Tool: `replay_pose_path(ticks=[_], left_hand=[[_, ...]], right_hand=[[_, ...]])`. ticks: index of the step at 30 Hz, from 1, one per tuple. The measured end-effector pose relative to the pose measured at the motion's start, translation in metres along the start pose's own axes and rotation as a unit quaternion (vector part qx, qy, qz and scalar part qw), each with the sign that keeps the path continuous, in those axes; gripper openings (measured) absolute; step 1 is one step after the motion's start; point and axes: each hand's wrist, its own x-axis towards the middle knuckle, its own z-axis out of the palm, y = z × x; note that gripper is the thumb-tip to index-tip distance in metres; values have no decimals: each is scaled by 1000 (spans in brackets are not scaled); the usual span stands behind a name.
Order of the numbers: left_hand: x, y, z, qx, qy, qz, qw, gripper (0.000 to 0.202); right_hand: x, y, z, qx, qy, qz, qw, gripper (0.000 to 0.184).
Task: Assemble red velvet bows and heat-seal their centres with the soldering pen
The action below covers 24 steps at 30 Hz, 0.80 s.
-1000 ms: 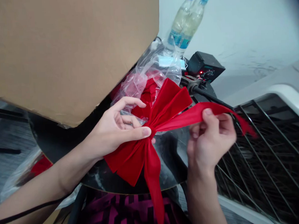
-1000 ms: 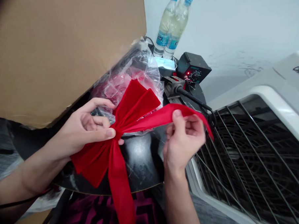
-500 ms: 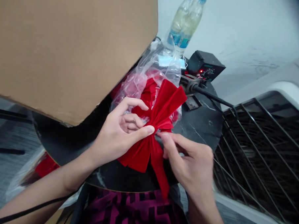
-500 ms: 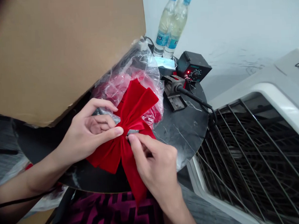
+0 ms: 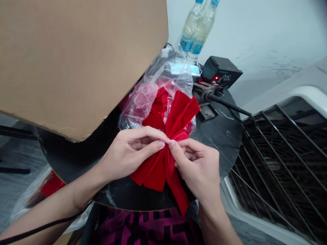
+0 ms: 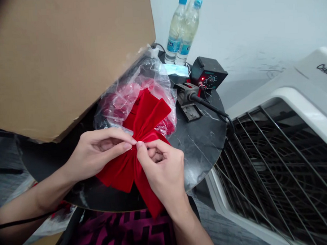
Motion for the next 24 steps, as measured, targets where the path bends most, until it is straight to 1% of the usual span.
replay_pose_path(ticks=[3,8,12,15,17,18,19,22,24], left_hand=[[2,-1,1,-18,23,-30,999,17],[4,-2,3,-14,25,-36,999,16],[4,-1,3,-4,30,-63,998,13],[5,-2,5,1,40,-84,996,10],[6,-3,5,9,51,-95,994,9],[6,-4,6,14,56,-100,993,8],[7,-4,6,19,59,-104,993,8],[7,-5,5,30,65,-118,990,9],[8,-5,5,31,71,-124,989,11]], right_hand=[[2,1,1,-2,1,5,1000,26],[4,4,-1,-5,3,9,1000,26],[3,5,1,-16,7,-3,1000,26],[5,8,-2,-8,-12,-4,1000,25],[12,14,-14,16,-32,8,999,27],[18,19,-23,33,-30,16,999,30],[27,24,-35,55,-17,26,998,32],[66,44,-74,121,78,53,988,38],[97,56,-95,132,86,62,985,47]])
